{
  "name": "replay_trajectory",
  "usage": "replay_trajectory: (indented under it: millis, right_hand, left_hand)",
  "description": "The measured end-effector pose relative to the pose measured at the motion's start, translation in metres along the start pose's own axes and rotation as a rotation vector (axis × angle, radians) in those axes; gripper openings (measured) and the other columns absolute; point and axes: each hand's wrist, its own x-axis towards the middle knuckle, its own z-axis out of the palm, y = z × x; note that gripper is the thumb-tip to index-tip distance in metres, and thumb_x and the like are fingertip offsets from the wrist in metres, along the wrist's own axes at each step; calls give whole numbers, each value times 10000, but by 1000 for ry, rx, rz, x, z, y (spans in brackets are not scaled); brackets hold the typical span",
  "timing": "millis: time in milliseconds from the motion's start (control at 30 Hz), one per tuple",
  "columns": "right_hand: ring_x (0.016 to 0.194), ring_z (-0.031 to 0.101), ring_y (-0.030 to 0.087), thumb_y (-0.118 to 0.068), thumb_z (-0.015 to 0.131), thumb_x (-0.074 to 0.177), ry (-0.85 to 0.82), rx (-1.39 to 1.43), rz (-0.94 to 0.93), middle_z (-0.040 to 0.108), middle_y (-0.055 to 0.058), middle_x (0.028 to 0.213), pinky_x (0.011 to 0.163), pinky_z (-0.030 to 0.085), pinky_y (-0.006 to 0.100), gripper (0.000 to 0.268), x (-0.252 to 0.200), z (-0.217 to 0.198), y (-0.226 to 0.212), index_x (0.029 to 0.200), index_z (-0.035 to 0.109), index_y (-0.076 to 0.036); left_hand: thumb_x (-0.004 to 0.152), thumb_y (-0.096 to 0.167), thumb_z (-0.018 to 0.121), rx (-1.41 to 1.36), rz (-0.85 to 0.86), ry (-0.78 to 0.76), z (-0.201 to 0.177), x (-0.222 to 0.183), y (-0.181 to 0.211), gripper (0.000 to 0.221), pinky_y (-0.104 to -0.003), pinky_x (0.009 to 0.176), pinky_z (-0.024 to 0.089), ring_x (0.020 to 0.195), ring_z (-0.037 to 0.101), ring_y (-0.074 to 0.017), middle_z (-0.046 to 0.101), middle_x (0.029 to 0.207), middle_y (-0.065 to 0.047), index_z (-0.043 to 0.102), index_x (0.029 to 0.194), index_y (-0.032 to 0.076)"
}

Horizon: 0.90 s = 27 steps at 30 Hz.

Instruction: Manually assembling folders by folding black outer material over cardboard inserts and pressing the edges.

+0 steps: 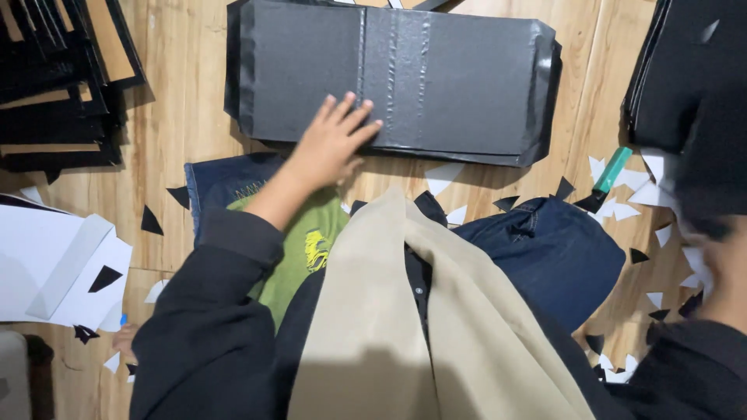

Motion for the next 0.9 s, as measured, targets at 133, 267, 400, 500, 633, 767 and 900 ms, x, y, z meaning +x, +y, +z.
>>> replay_trajectory:
  millis: [133, 267, 400, 500, 633, 767, 900]
  right_hand:
    - [1258, 384, 423, -431, 724, 738, 87, 24, -218, 458, 332, 1342, 1018, 266, 471, 604, 59, -4, -95, 1236, 637, -100]
    - [1250, 373, 358, -326, 547, 944, -92, 243, -427, 442, 223, 1355, 1023, 258, 499, 513, 56, -99, -333, 1319, 474, 16]
    - [1025, 536, 385, -297, 584, 964, 139, 265, -937, 604, 221, 1090, 874, 404, 448, 351, 146, -24, -433, 1125, 611, 14]
    - [914, 551, 427, -366, 522, 965, 105, 213, -913, 608, 239, 995, 767, 417, 497, 374, 170, -9, -486, 1091, 582, -19]
    - [874, 576, 448, -525, 216, 996, -129, 46, -565, 636, 212, 940, 707, 440, 514, 572, 165, 7, -500, 1001, 589, -92]
    - [635, 605, 463, -434, 340, 1010, 325, -11, -686, 649, 217, 741, 561, 436, 544, 450, 170, 50, -487, 960, 634, -97]
    - [768, 594, 452, -428, 321, 991, 245, 89, -618, 650, 220, 840, 696, 406, 536, 468, 161, 34, -496, 1013, 636, -82]
  left_hand:
    - [833, 246, 646, -864, -503, 267, 27, 21, 63, 229, -327, 697, 391, 820, 511, -188, 595, 926, -54, 565, 1005, 119]
    - [685, 169, 699, -2474, -1235, 101, 52, 42, 91, 751, -431, 916, 501, 1093, 551, -444, 437, 1278, -349, 349, 1313, -49]
    - [592, 179, 743, -2570, -1287, 245, 108, 67, 85, 829, -477, 960, 447, 1203, 473, -462, 370, 1338, -389, 345, 1263, -105]
    - [621, 174, 724, -2583, -1293, 263, 126, 83, 80, 449, -453, 961, 467, 1145, 531, -409, 446, 928, -203, 536, 986, -8]
    - [669, 49, 636, -2792, -1317, 373, 106, 90, 78, 486, -474, 1032, 389, 852, 406, -271, 316, 1173, -218, 463, 1115, -35]
    - [649, 40, 633, -2851, -1326, 443, 115, 92, 81, 345, -466, 933, 465, 861, 476, -312, 402, 924, -184, 443, 935, 6]
    - [676, 74, 644, -2904, -1156, 421, 98, 79, 81, 289, -462, 879, 496, 732, 509, -315, 459, 797, -190, 422, 860, 49]
